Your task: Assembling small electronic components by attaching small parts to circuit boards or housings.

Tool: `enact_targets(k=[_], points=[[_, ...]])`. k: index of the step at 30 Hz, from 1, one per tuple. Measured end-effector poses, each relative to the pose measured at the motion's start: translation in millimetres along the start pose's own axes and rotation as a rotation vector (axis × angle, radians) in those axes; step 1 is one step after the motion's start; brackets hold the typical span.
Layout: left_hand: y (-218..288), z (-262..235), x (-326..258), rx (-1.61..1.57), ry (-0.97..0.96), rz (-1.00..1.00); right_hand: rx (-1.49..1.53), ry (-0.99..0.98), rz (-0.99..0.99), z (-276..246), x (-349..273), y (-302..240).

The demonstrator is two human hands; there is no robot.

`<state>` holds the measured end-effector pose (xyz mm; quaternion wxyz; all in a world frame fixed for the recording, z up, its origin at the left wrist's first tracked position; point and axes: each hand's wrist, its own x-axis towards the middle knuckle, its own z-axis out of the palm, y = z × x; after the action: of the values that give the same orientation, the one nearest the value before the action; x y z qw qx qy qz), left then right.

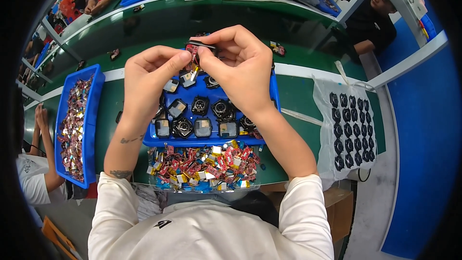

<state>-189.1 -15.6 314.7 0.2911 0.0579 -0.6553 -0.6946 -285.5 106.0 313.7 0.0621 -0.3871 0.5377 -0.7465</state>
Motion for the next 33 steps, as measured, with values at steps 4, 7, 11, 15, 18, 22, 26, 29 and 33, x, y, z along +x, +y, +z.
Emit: enact_targets(k=[4,7,11,15,18,22,26,29,33], points=[[-5,0,2,0.091,0.095,0.091,0.025,-0.059,-0.028,-1,0,-1],[-7,2,5,0.132,0.076,0.102,0.017,-0.093,-0.051,-7,0,-1],[-10,-2,8,0.184,-0.04,0.046,-0.036,-0.163,0.099,-18,5,-2],[4,-9,4,0.164,-0.182,-0.11,-0.08,-0.166,0.141,-41,20,-3],[12,-13,3,0.231,-0.173,-0.03,-0.308,0.092,0.125,-94,46,20],[24,-16,0,0.27,-0.143,0.054,-0.589,0.376,0.233,-221,82,84],[25,-26,-3,0.33,-0.092,0.068,-0.854,0.58,0.466,-289,76,134],[24,-17,5,0.296,-0.188,0.092,-0.948,0.803,0.6,-398,65,139],[22,-26,3,0.325,-0.171,0.084,-1.362,0.719,0.613,-370,63,151]])
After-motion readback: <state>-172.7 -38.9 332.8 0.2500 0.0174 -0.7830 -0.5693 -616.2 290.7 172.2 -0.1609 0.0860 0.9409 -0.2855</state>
